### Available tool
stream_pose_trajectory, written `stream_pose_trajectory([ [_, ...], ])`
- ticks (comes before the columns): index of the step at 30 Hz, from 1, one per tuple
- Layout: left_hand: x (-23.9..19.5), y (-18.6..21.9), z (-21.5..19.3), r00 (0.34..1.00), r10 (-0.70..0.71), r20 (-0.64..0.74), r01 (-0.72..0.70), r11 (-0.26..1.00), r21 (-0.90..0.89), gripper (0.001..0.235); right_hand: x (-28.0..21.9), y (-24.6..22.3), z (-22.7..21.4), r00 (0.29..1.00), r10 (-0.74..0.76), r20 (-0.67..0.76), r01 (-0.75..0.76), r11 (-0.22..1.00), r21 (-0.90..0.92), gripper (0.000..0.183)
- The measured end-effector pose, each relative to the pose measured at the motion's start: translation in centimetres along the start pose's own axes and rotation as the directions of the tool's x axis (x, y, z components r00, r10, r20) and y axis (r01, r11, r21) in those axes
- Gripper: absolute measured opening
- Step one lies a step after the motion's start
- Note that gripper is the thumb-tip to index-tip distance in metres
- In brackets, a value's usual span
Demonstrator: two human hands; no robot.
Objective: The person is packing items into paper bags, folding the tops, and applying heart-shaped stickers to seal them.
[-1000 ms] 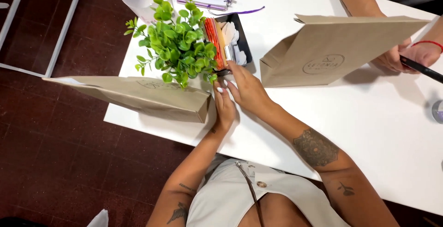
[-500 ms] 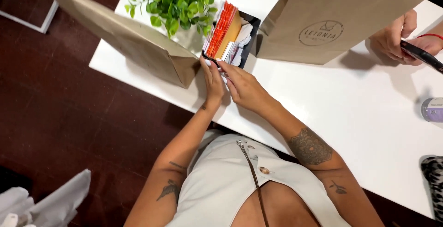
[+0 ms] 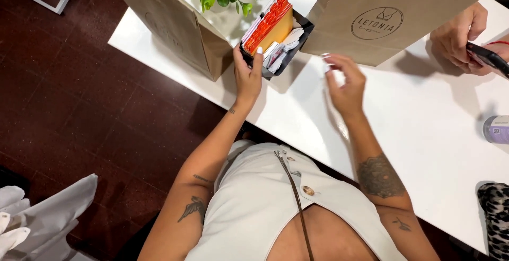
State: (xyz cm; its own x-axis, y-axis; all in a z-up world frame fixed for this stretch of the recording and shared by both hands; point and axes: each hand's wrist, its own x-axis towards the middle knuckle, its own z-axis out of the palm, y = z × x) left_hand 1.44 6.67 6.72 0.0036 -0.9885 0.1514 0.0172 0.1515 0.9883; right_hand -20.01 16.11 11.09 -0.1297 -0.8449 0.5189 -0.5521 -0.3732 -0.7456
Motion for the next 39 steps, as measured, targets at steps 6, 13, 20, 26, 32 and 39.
stream_pose_trajectory([
  [6, -2.0, 0.8, -1.4, 0.997, -0.073, 0.030, 0.073, 0.997, 0.000, 0.055, -1.2, 3.2, -2.3, 0.984, 0.162, -0.074, -0.173, 0.972, -0.159, 0.022],
  [13, -3.3, 1.2, -5.1, 0.976, -0.090, 0.200, 0.092, 0.996, -0.004, 0.057, -0.5, 3.7, -2.2, 0.977, 0.210, -0.038, -0.213, 0.953, -0.216, 0.020],
  [20, -1.1, 1.7, -7.9, 0.835, -0.172, 0.523, 0.163, 0.985, 0.064, 0.053, 0.8, -2.0, -3.1, 0.998, 0.059, -0.015, -0.060, 0.986, -0.156, 0.013],
  [26, 0.5, 1.9, -7.0, 0.682, -0.064, 0.728, 0.122, 0.992, -0.027, 0.061, 1.3, -10.1, -2.3, 0.924, 0.052, 0.378, -0.015, 0.995, -0.099, 0.013],
  [32, -1.0, 1.9, -7.1, 0.882, 0.264, 0.391, -0.396, 0.864, 0.311, 0.054, -0.2, -4.9, 0.9, 0.784, 0.151, 0.603, 0.143, 0.900, -0.412, 0.018],
  [39, -2.4, 5.0, -7.9, 0.712, 0.426, 0.558, -0.618, 0.758, 0.209, 0.027, 1.7, -5.6, 2.6, 0.715, 0.245, 0.654, 0.181, 0.840, -0.512, 0.022],
])
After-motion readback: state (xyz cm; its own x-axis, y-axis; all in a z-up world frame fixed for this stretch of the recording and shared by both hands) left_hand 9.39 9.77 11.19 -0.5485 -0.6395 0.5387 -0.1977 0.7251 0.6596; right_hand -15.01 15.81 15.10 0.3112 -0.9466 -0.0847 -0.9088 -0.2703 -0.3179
